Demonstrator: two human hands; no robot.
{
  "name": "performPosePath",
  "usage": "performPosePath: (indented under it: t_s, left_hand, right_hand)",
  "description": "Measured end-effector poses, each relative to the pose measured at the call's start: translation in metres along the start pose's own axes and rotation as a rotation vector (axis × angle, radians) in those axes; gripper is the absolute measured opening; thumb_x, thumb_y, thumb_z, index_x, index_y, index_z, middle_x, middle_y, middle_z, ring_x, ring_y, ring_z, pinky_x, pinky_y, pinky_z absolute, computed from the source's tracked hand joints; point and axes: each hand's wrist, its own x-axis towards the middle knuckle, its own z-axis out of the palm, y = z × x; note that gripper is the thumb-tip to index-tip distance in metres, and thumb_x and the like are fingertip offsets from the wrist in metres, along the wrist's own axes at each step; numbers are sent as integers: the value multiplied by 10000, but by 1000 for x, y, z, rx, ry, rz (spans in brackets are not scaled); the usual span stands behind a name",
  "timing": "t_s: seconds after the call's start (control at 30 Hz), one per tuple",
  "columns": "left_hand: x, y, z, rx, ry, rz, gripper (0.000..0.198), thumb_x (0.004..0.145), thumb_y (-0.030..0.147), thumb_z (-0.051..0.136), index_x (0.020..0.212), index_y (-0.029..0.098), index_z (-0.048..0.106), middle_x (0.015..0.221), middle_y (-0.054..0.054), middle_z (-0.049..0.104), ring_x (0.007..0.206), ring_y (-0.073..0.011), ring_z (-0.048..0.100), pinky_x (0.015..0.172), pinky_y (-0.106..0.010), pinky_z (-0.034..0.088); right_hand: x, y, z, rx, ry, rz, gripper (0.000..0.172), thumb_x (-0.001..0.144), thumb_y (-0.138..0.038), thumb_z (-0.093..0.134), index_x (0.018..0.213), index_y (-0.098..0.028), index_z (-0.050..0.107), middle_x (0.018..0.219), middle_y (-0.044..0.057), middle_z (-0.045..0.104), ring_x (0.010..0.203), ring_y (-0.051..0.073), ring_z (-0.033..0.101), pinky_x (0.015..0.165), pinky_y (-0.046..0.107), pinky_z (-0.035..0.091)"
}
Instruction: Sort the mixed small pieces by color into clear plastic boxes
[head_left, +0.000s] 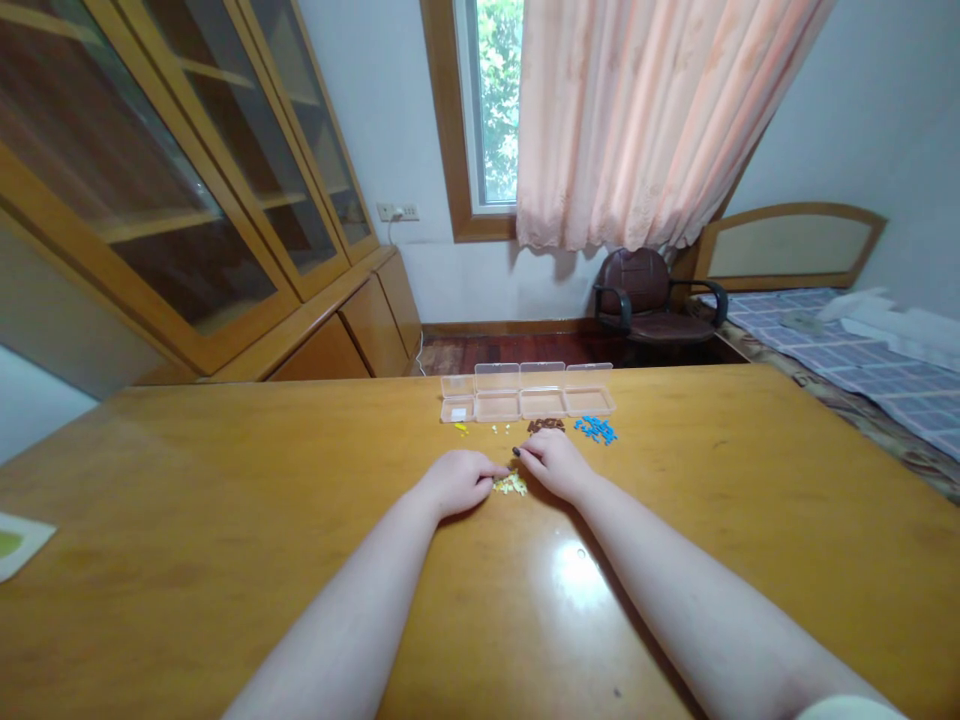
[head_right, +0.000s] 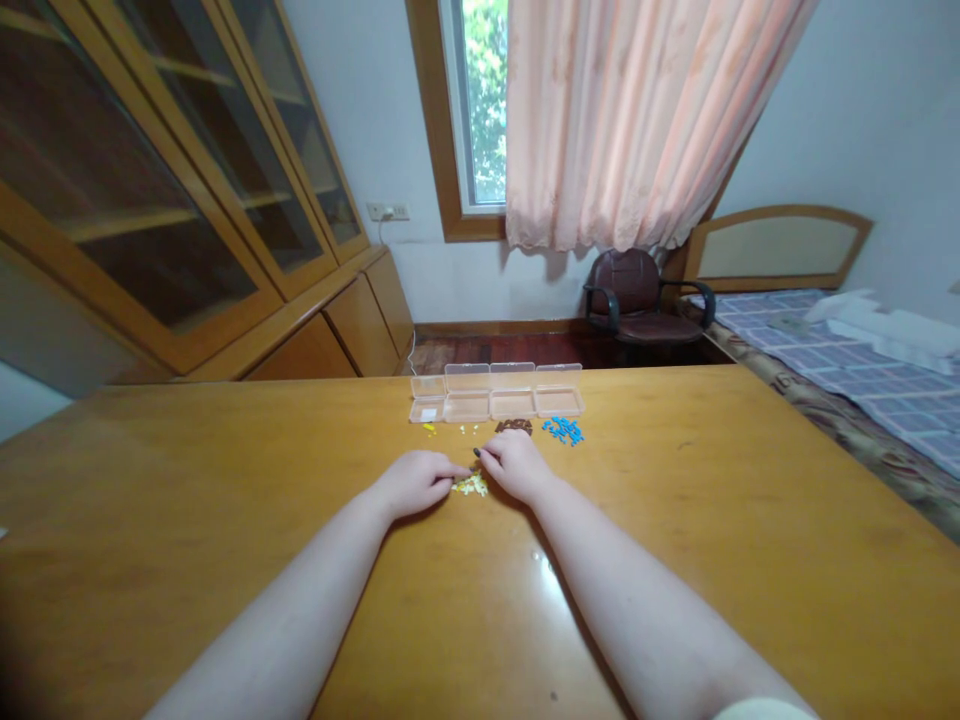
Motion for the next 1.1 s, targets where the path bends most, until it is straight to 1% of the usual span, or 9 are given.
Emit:
performPosePath:
  t_s: [0.27, 0.43, 0.57, 0.63, 0.7, 0.73, 0.8, 0.9, 1.1]
  left_hand:
    - [-2, 0, 0, 82, -34, -145, 471, 824, 227, 430, 1244, 391, 565, 1155, 28, 674, 1016, -217, 638, 863, -326, 486]
    - [-1, -13, -3, 118, 15, -415, 480, 849, 233, 387, 1294, 338, 532, 1236, -37, 627, 1074, -257, 614, 887, -376, 479]
    - [-1, -21, -7, 145, 40, -605, 512, 851, 220, 369, 1345, 286, 482, 1183, -99, 653, 1021, -284, 636, 835, -401, 498]
    - [-2, -16, -8, 146, 63, -564, 523, 853, 215, 368, 1363, 288, 457, 1178, -91, 657, 1017, -269, 639, 839, -385, 497]
    - [-2, -6, -7, 129, 75, -396, 522, 859, 219, 374, 1364, 330, 445, 1212, -41, 643, 1048, -233, 627, 873, -348, 484]
    - [-3, 0, -6, 116, 52, -290, 509, 860, 230, 384, 1348, 354, 460, 1215, -18, 642, 1052, -221, 625, 885, -333, 477]
    - [-3, 10, -4, 112, -9, -178, 480, 852, 242, 407, 1296, 385, 515, 1148, 3, 678, 994, -219, 648, 859, -330, 488]
    - [-3, 19, -2, 123, -49, -124, 453, 836, 240, 423, 1236, 389, 575, 1070, 3, 708, 937, -227, 664, 822, -335, 501]
    - [-2, 17, -3, 115, -75, -87, 465, 824, 234, 422, 1237, 386, 575, 1070, 11, 708, 940, -230, 662, 819, -335, 503]
  right_hand:
    - [1, 0, -1, 11, 25, -2, 308, 900, -238, 491, 627, -172, 618, 618, 30, 594, 654, 151, 493, 675, 276, 338]
    - [0, 3, 0, 26, 10, -34, 322, 918, -264, 473, 651, -176, 631, 641, 36, 610, 678, 156, 506, 691, 285, 345]
    - [0, 5, -2, 86, -7, -102, 380, 941, -276, 427, 631, -175, 621, 635, 39, 611, 692, 163, 508, 716, 299, 361]
    - [0, 6, -3, 129, 31, -85, 398, 951, -286, 402, 643, -173, 628, 648, 44, 609, 702, 168, 514, 721, 303, 370]
    - [0, 8, -3, 168, 99, -25, 402, 957, -300, 385, 681, -175, 650, 683, 51, 612, 727, 174, 526, 723, 303, 377]
    - [0, 8, -3, 185, 128, 7, 400, 958, -309, 381, 704, -177, 662, 698, 52, 614, 739, 176, 532, 724, 303, 380]
    - [0, 10, -3, 213, 159, 53, 390, 958, -323, 381, 753, -180, 680, 718, 53, 617, 754, 180, 539, 724, 303, 385]
    - [1, 10, -2, 228, 152, 68, 377, 954, -315, 388, 775, -176, 688, 714, 52, 616, 744, 178, 535, 716, 300, 384]
    - [1, 6, -2, 199, 120, 56, 365, 945, -295, 407, 723, -170, 668, 702, 47, 601, 738, 173, 522, 718, 296, 375]
